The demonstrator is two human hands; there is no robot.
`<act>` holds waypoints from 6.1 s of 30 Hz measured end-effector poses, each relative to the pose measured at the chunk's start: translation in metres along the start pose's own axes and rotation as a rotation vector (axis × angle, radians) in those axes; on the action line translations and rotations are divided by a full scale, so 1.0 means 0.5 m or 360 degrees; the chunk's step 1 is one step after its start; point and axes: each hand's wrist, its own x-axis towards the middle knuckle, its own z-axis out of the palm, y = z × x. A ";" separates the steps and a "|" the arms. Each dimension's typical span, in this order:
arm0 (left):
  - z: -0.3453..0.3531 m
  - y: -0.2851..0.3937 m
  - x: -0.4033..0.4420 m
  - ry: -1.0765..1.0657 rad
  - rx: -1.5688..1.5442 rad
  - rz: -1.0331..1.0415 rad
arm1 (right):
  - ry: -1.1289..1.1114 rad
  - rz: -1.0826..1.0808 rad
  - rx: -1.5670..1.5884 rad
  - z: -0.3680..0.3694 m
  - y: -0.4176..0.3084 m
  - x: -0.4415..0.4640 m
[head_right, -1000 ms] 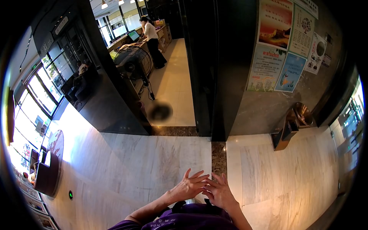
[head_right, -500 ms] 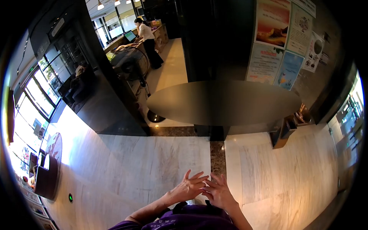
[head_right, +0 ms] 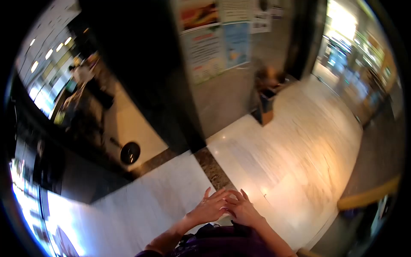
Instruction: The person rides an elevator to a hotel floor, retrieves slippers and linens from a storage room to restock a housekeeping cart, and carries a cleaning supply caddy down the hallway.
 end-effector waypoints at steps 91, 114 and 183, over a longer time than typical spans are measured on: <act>0.452 0.307 3.993 -0.0466 0.0144 0.0631 | 0.1132 0.0769 0.0507 -2.211 3.779 0.281; 0.370 0.062 4.581 -0.0016 0.0044 -0.0338 | 0.1166 0.0834 0.1485 -2.549 4.402 0.863; 0.423 -0.127 4.289 0.0882 0.0033 -0.1143 | -0.1259 -0.0141 0.0506 -2.167 3.858 1.013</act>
